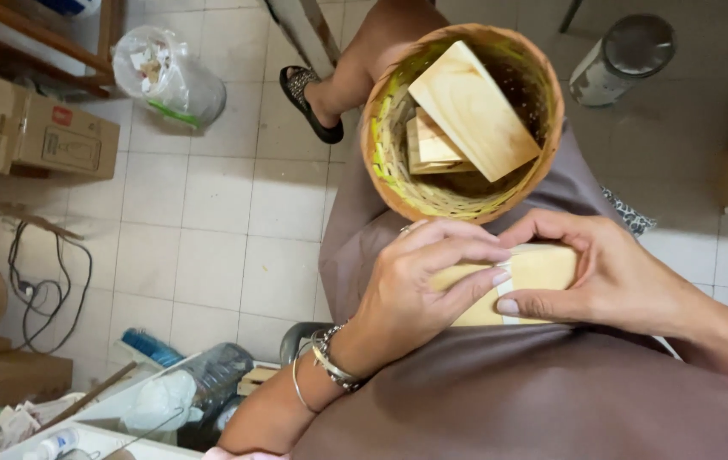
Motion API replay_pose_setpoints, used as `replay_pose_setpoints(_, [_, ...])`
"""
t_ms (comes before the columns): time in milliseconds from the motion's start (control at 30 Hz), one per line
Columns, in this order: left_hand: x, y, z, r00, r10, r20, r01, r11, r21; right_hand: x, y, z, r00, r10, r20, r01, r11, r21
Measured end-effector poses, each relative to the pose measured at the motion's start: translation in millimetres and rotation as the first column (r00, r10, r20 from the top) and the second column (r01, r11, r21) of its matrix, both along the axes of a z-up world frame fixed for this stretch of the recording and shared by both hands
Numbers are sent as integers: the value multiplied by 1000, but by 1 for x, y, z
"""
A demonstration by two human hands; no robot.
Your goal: Applying white tape to small wooden blocks and organizing them in a basket.
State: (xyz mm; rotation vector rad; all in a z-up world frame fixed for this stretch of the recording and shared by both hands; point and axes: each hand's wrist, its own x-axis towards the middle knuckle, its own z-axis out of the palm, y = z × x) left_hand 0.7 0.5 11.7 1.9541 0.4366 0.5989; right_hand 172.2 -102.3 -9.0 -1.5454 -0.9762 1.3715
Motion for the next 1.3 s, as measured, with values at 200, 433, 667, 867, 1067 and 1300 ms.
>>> replay_pose_setpoints(200, [0, 0, -2, 998, -25, 51, 23, 999, 36, -1, 0, -2, 1000, 1, -15, -2, 1000, -22])
replay_pose_setpoints(433, [0, -2, -1, 999, -15, 51, 12, 998, 57, -3, 0, 0, 999, 15, 46, -14, 1000, -24])
replay_pose_setpoints(667, [0, -3, -2, 999, -12, 39, 11, 999, 38, -1, -1, -5, 999, 27, 22, -27, 1000, 14])
replay_pose_setpoints(867, [1, -4, 0, 998, 5, 60, -9, 998, 68, -4, -2, 0, 999, 20, 28, -20, 1000, 9])
replay_pose_setpoints(1067, [1, -5, -1, 996, 15, 88, -25, 994, 106, -9, -5, -6, 1000, -8, 10, 7, 997, 79])
replay_pose_setpoints(1300, [1, -6, -3, 994, 35, 100, -47, 992, 118, -13, -7, -11, 992, -55, 117, 39, 989, 140])
